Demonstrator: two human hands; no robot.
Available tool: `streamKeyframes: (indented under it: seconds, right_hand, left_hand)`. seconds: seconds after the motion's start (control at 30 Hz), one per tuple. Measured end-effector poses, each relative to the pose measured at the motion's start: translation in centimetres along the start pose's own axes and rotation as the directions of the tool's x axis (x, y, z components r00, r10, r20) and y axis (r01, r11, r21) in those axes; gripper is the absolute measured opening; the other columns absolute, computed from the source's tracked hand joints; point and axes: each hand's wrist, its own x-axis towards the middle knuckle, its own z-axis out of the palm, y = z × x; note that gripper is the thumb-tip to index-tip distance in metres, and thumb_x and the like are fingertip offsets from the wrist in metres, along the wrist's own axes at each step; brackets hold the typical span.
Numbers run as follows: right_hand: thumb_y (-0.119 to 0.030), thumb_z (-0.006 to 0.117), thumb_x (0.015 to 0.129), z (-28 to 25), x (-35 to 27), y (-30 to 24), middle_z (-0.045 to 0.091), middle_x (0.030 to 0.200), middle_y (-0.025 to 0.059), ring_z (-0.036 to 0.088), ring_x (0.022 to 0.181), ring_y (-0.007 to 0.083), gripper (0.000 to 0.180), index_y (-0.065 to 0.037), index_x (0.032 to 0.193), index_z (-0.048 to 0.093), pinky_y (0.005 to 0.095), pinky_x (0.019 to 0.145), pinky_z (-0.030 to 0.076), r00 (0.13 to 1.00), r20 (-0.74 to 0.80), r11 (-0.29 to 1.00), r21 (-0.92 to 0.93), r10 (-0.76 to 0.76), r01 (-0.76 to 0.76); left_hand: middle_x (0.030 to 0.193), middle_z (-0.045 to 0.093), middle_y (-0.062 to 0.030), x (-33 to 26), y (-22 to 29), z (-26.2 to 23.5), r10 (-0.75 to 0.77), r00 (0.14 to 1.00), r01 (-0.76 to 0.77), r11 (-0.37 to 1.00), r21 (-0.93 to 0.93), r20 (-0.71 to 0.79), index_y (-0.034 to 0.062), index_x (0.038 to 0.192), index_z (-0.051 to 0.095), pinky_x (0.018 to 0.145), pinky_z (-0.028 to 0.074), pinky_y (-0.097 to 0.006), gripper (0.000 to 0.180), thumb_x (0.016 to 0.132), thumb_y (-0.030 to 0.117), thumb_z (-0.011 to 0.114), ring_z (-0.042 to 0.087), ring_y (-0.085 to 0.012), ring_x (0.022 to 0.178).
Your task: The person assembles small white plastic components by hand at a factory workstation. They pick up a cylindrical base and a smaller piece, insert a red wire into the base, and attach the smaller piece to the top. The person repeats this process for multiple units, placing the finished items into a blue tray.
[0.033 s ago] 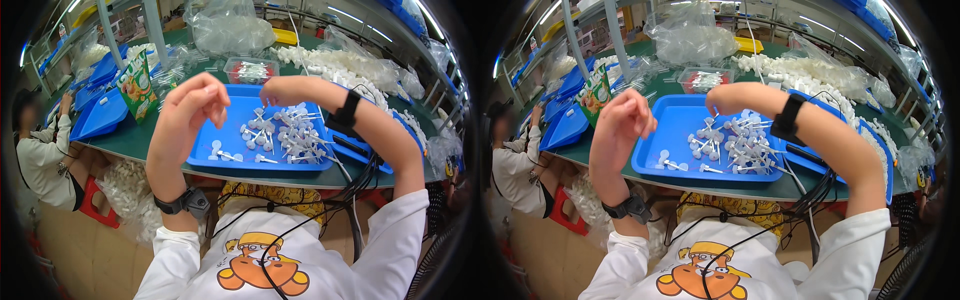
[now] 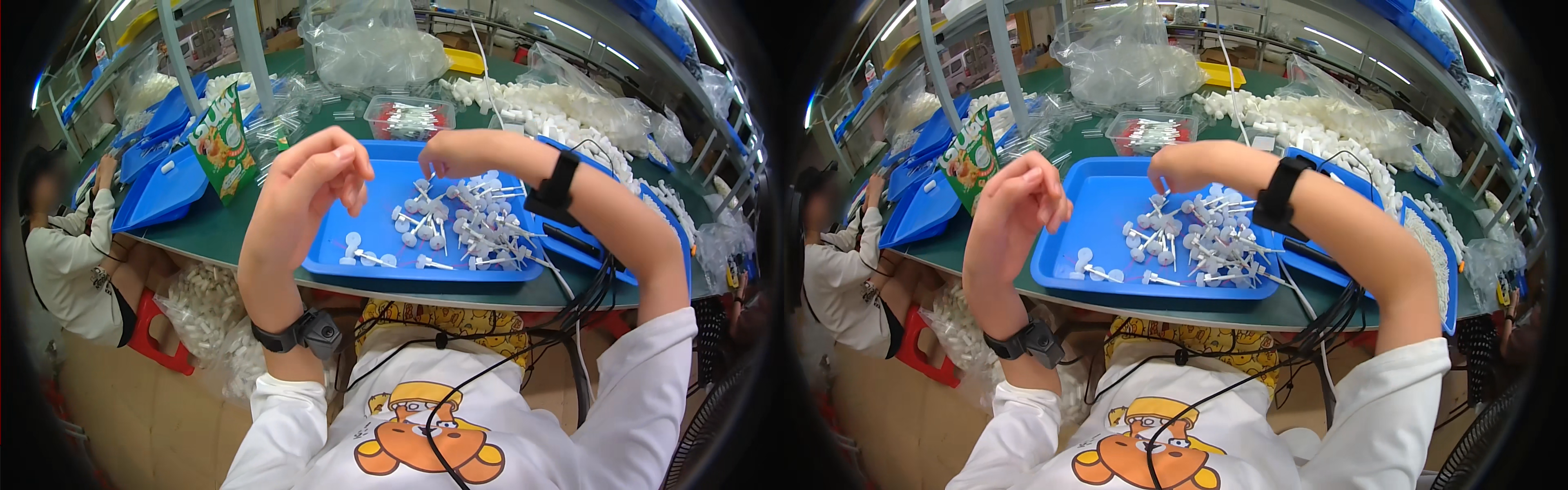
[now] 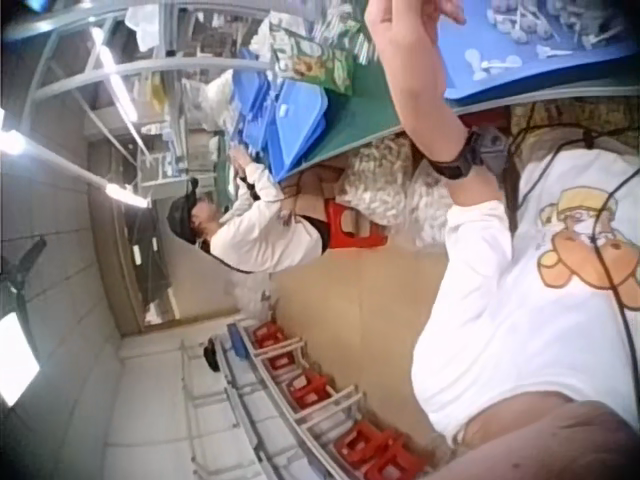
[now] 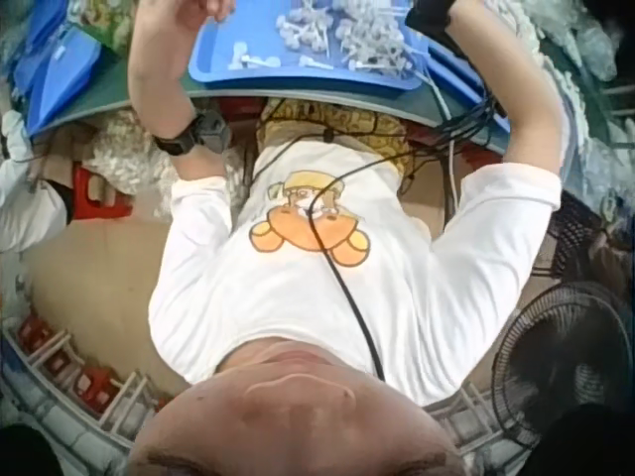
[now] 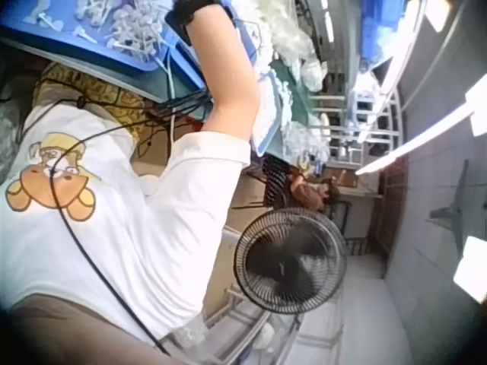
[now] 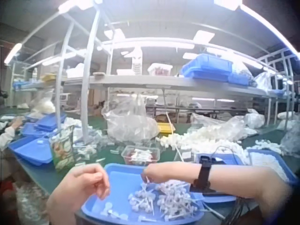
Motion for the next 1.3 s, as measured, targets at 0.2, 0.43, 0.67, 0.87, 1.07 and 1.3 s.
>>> streamKeyframes:
  seconds: [0.2,0.43,0.67,0.87,1.07,1.3]
  right_hand:
    - [0.000,0.061,0.069,3.0,2.3,1.2,0.058,0.091,0.0080,0.059,0.080,0.0260,0.026,-0.004,0.095,0.061,0.0353,0.069,0.048,0.959,-0.201,0.979,-0.090,-0.198,0.183]
    - [-0.002,0.061,0.070,3.0,2.1,2.1,0.059,0.084,0.0091,0.059,0.078,0.0256,0.013,-0.003,0.083,0.060,0.0349,0.066,0.047,0.979,-0.159,0.992,-0.023,-0.125,0.123]
    - [-0.007,0.062,0.072,0.3,-1.1,4.2,0.060,0.072,0.0123,0.059,0.070,0.0289,0.011,-0.001,0.079,0.058,0.0363,0.063,0.046,0.972,-0.236,0.997,0.063,-0.023,0.038]
    - [-0.011,0.062,0.077,-1.3,-9.6,8.0,0.060,0.071,0.0099,0.057,0.064,0.0186,0.014,0.000,0.084,0.059,0.0302,0.060,0.046,0.944,-0.297,0.988,0.101,0.146,-0.121]
    - [-0.012,0.062,0.078,-0.5,-22.8,11.9,0.059,0.070,0.0054,0.055,0.065,0.0121,0.013,0.000,0.080,0.058,0.0287,0.059,0.044,0.811,-0.267,0.841,0.323,0.521,-0.434]
    - [-0.016,0.064,0.078,7.7,-38.4,17.0,0.060,0.070,0.0040,0.054,0.064,0.0109,0.018,-0.001,0.074,0.055,0.0271,0.059,0.044,0.570,-0.240,0.616,0.224,0.786,-0.755]
  left_hand:
    - [0.067,0.052,-0.0027,0.4,-0.5,-1.9,0.001,0.996,0.020,0.974,0.225,-0.094,0.0006,0.083,0.056,0.062,0.039,-0.022,0.023,0.090,0.019,0.045,0.048,-0.0091,0.062]
    - [0.066,0.050,-0.0027,-0.2,0.7,-2.5,0.006,0.995,0.011,0.986,0.169,-0.104,0.0003,0.084,0.056,0.063,0.038,-0.021,0.024,0.089,0.019,0.043,0.048,-0.0093,0.062]
    - [0.065,0.049,-0.0023,-0.6,0.8,-3.2,0.041,0.992,-0.020,0.984,0.175,-0.121,-0.0005,0.085,0.055,0.062,0.038,-0.022,0.025,0.089,0.020,0.042,0.047,-0.0090,0.063]
    - [0.064,0.048,-0.0015,-0.3,0.4,-2.0,0.017,0.996,-0.001,0.985,0.175,-0.089,0.0000,0.084,0.055,0.061,0.038,-0.021,0.024,0.089,0.020,0.042,0.047,-0.0086,0.063]
    - [0.067,0.049,-0.0018,-0.5,0.0,-1.1,-0.008,0.999,0.016,0.965,0.261,-0.031,0.0001,0.083,0.054,0.059,0.037,-0.020,0.025,0.089,0.021,0.042,0.046,-0.0075,0.062]
    - [0.072,0.048,-0.0025,-0.6,0.0,-1.2,-0.018,0.999,0.006,0.953,0.302,0.039,-0.0008,0.083,0.053,0.063,0.037,-0.022,0.026,0.089,0.022,0.042,0.046,-0.0084,0.066]
